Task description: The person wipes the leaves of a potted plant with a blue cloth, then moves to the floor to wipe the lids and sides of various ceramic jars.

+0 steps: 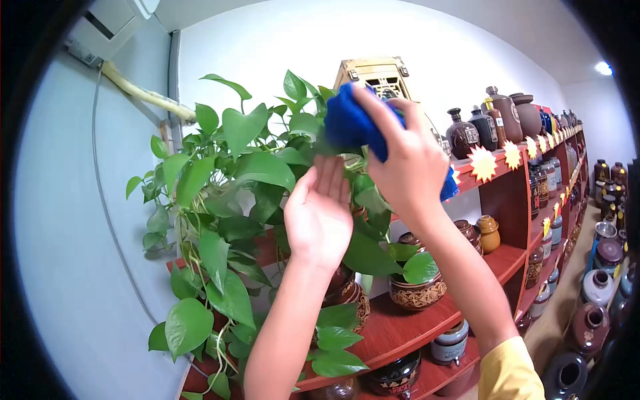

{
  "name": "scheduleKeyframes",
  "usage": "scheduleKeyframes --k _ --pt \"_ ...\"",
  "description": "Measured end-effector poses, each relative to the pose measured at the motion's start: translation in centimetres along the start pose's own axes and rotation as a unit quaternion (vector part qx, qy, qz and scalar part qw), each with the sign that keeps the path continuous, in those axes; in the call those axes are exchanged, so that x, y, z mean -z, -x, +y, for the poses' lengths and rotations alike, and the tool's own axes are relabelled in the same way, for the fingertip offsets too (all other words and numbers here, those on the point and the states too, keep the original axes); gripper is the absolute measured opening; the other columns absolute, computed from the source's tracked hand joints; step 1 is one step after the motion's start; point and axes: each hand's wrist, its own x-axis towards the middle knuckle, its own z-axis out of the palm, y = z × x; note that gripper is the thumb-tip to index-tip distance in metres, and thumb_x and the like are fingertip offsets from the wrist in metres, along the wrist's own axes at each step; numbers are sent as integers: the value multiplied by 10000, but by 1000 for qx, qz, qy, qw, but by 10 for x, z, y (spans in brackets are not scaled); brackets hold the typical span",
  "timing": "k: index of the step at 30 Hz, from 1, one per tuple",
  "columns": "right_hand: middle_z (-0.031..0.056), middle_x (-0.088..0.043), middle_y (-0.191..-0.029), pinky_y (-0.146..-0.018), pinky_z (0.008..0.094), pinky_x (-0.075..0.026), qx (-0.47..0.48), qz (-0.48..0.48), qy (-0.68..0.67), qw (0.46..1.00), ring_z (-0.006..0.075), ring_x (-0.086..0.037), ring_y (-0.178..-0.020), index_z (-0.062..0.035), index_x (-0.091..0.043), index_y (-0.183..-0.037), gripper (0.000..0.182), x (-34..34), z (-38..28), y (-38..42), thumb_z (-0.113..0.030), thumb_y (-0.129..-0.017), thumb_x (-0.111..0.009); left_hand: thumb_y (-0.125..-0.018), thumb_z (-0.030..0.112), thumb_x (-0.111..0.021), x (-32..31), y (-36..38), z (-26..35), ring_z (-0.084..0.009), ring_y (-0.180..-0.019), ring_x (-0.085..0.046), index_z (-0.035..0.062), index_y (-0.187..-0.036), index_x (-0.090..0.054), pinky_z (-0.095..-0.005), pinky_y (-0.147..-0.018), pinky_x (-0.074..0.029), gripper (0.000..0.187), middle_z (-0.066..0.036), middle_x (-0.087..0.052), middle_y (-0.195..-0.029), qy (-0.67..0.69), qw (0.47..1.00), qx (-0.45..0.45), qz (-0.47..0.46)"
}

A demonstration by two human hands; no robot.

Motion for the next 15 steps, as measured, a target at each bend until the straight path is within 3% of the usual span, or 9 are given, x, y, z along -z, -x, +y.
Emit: scheduleKeyframes --k 3,5,9,12,14,15 --pt "41 -575 -1150 -689 353 -514 30 -66 -20 997 265 -618 -879 -270 -551 -1217 644 -14 -2 8 -16 -631 -633 -929 243 -403 -3 -4 0 -204 -1310 -308 -7 -1334 -330 -346 -1104 -205 482 -110 -355 -1397 -4 1000 -11 12" --pt "39 -592 -1124 -647 345 -512 35 -64 -54 996 272 -613 -763 -256 -563 -1206 626 -13 -4 18 -23 -627 -612 -921 291 -412 -2 -2 4 -164 -1218 -373 14 -1278 -405 -299 -1066 -205 451 -71 -436 -1306 41 999 10 10" --pt "55 -615 -1048 -686 351 -505 24 -116 -107 987 282 -619 -815 -201 -580 -1176 558 8 -4 31 -32 -645 -609 -913 338 -422 14 -2 5 -155 -1160 -399 45 -1213 -464 -301 -1040 -216 422 -49 -474 -1245 51 997 49 -5" --pt "105 -615 -1040 -797 356 -486 -63 -127 -190 971 330 -598 -907 -152 -568 -1172 564 22 6 36 9 -632 -592 -903 321 -437 18 11 -1 -192 -1250 -349 30 -1314 -379 -343 -1076 -192 507 -83 -413 -1339 -23 1000 20 -5" --pt "128 -613 -1074 -868 318 -460 -125 -132 -290 940 254 -608 -983 -81 -544 -1187 557 25 16 44 34 -645 -598 -896 262 -446 14 32 -3 -226 -1337 -268 27 -1425 -227 -376 -1123 -135 619 -126 -326 -1425 -107 994 -6 3" --pt "123 -616 -1076 -886 307 -452 -156 -144 -331 919 216 -608 -996 -49 -527 -1200 558 30 18 48 37 -654 -608 -891 198 -470 16 45 -6 -218 -1319 -295 12 -1404 -257 -385 -1114 -171 586 -125 -346 -1406 -146 989 9 31"
